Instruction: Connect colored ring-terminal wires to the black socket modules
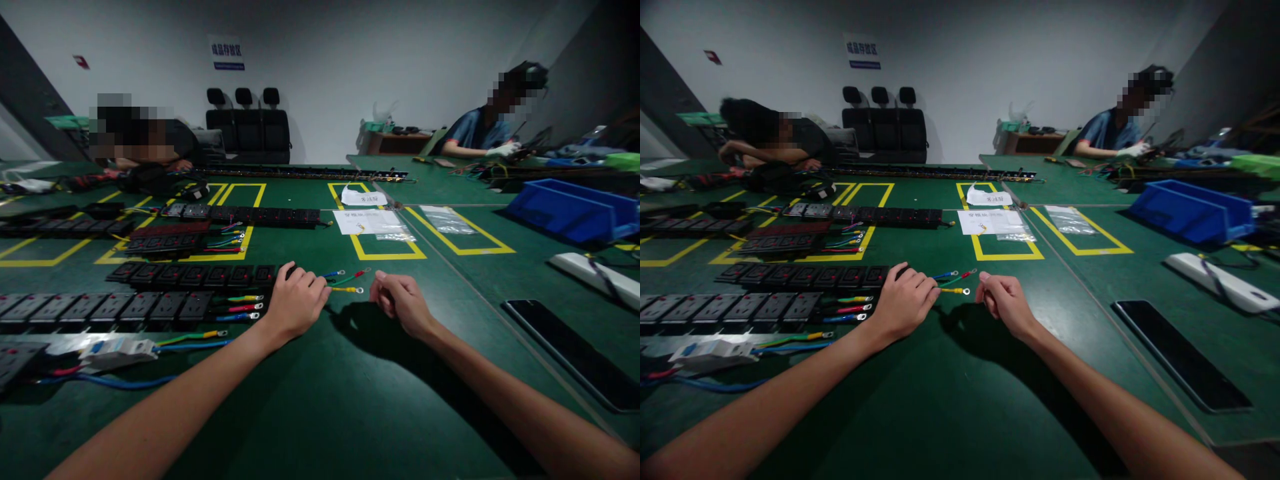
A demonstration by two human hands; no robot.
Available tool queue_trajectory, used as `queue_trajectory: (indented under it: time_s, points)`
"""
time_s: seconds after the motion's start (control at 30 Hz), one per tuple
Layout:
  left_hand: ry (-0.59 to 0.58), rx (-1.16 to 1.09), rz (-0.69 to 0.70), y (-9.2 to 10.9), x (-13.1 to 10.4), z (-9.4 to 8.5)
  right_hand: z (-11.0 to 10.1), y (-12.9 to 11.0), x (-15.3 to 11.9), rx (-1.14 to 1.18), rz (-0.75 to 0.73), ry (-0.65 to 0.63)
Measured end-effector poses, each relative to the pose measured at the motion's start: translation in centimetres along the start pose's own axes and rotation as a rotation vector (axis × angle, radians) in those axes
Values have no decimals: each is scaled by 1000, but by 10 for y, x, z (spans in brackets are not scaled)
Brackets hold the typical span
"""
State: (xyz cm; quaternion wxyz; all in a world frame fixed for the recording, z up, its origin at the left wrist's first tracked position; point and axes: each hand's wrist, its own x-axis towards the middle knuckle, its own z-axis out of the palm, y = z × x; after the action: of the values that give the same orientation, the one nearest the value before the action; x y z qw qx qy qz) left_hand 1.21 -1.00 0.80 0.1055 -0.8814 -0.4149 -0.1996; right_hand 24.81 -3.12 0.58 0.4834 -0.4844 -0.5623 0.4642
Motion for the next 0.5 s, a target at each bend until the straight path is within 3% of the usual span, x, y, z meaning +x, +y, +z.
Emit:
queue_trajectory:
  time_s: [0.1, 0.17, 0.27, 0.33, 0.4, 0.5]
  points:
    - [12, -5, 5, 0, 1, 0, -5, -5, 5, 49, 47, -58]
    - [29, -5, 8, -1, 1, 0, -15, -15, 8, 42, 94, -212]
    - [41, 4, 18, -1, 2, -1, -41, -39, 5, -89, 160, -688]
    - [48, 4, 34, -2, 3, -2, -67, -56, -4, -171, 215, -885]
    - [57, 13, 46, -2, 4, -2, -100, -70, -18, -263, 234, -867]
    - [59, 8, 47, -3, 5, -3, -161, -79, -50, -406, 279, -615]
